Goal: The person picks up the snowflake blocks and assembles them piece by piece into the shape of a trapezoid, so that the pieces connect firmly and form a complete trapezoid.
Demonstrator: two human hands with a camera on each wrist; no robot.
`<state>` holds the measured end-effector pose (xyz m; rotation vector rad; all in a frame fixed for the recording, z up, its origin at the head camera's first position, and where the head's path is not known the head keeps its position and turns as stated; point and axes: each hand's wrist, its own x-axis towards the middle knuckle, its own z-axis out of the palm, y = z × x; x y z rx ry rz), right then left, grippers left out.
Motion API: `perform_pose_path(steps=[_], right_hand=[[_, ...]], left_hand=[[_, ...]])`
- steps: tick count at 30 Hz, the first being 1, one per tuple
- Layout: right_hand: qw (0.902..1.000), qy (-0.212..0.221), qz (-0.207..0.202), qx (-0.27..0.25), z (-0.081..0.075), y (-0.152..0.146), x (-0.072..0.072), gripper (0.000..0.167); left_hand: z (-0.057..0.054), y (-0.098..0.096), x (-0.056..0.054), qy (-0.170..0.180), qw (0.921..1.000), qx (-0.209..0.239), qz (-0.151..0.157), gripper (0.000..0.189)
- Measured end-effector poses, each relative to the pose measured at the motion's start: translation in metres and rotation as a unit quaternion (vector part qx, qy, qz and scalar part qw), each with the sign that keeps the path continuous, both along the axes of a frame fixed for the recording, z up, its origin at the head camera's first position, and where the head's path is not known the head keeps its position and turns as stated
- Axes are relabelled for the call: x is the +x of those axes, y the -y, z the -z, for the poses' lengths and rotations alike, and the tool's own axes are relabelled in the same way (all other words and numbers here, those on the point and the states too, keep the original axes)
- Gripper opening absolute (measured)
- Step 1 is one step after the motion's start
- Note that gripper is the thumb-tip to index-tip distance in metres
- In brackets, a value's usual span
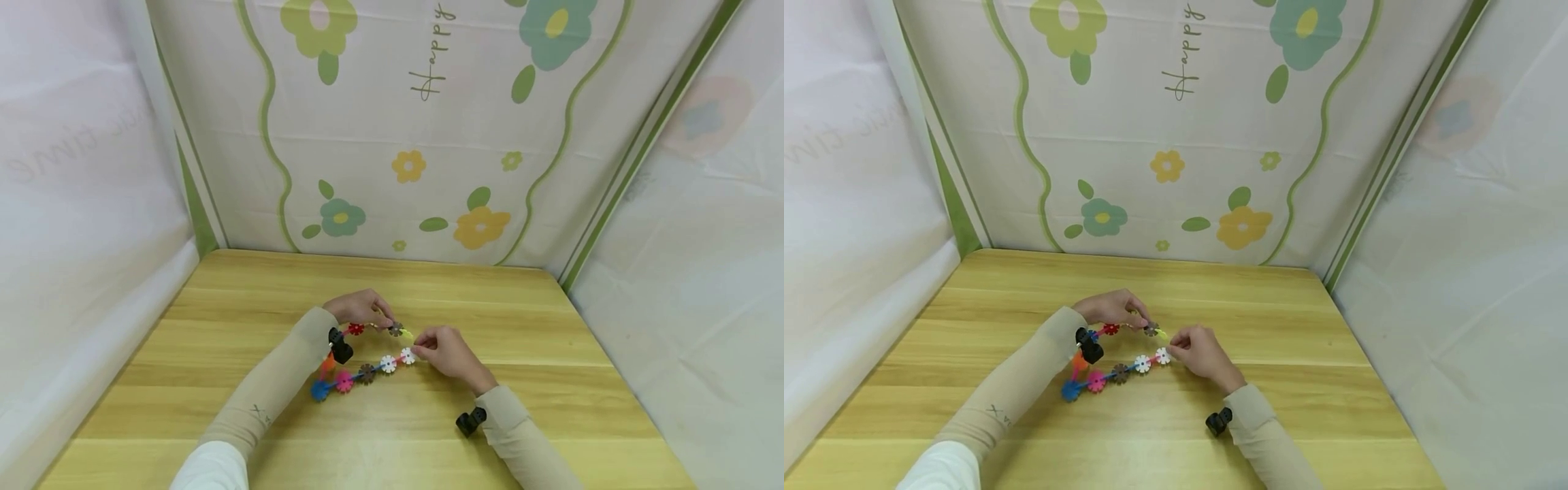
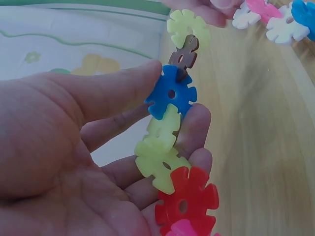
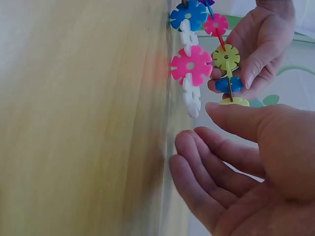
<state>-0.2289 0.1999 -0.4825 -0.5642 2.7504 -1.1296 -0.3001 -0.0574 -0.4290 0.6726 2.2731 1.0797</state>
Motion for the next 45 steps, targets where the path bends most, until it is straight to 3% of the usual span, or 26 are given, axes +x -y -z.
perform_pose_path(steps=[8, 15, 28, 45], right_hand=[[0.9976, 0.063, -0.019, -0.02, -0.003, 0.002, -0.008, 0.008], [0.9934, 0.099, -0.002, -0.058, -0.014, -0.002, -0.014, 0.012], [0.992, 0.095, 0.005, -0.083, -0.032, -0.007, -0.023, 0.012], [0.9902, 0.101, -0.016, -0.095, -0.037, -0.007, -0.024, 0.015]], left_hand=[[-0.003, 0.005, 0.0, -0.001, 1.0, -0.004, 0.002, 0.02], [-0.004, 0.013, -0.002, 0.009, 0.9999, 0.003, 0.008, 0.019], [-0.006, 0.023, -0.004, 0.035, 0.9989, 0.025, 0.018, 0.02], [-0.008, 0.021, 0.001, 0.046, 0.9983, 0.02, 0.03, 0.019]])
